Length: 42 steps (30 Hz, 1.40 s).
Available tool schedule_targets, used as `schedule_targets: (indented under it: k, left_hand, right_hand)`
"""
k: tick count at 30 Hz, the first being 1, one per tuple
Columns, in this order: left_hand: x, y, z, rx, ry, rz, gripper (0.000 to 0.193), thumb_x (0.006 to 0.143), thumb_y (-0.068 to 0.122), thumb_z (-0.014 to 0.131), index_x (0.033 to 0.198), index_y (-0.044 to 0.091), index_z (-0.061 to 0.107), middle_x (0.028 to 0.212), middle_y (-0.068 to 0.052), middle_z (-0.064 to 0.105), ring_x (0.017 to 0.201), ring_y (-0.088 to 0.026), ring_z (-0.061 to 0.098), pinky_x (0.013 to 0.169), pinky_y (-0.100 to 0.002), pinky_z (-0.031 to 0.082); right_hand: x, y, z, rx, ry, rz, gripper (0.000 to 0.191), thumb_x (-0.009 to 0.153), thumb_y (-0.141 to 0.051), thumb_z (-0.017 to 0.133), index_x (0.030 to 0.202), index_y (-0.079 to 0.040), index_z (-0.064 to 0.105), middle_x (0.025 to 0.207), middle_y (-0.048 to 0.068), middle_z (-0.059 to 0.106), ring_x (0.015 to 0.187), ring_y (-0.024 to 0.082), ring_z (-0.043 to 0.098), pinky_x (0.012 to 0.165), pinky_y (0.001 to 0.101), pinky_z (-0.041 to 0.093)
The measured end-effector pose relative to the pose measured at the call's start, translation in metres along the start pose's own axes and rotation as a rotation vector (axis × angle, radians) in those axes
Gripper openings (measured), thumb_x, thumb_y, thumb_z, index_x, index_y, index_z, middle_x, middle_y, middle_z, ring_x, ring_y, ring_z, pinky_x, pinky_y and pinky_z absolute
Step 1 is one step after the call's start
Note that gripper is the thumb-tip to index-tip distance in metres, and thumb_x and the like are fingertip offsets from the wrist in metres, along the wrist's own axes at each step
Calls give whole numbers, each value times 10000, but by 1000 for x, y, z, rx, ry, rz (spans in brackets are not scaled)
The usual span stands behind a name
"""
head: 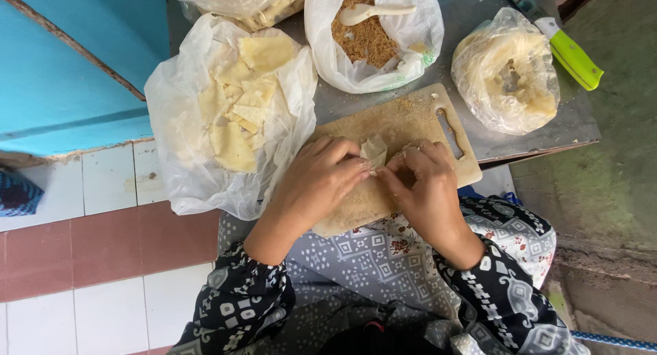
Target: The person sits on the floor and wraps filled pastry parcels. They take a triangular dough wrapper, spoon brown filling from a plastic bag onto it, pinch the wrapper closed by hand, and place the finished parcel into a plastic bag with other wrapped pieces.
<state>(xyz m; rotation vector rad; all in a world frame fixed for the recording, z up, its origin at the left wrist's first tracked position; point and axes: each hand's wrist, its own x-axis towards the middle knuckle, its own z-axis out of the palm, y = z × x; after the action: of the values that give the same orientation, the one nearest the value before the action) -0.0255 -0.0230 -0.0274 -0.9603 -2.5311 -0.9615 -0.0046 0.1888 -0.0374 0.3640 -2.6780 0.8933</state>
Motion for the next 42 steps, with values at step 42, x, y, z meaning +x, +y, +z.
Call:
schedule_targets:
  k: [42]
  left_hand:
    - [11, -20, 0, -20, -57, 29, 161, 925, 212, 741, 1030, 90, 737, 1032, -24, 621, 1033, -254, 613, 902, -403, 509]
  right_hand:
    - [8, 11, -1, 145, -11, -157, 420, 840, -73, 812, 1175, -6, 566, 1142, 161, 667, 1047, 374, 634, 902, 433, 495]
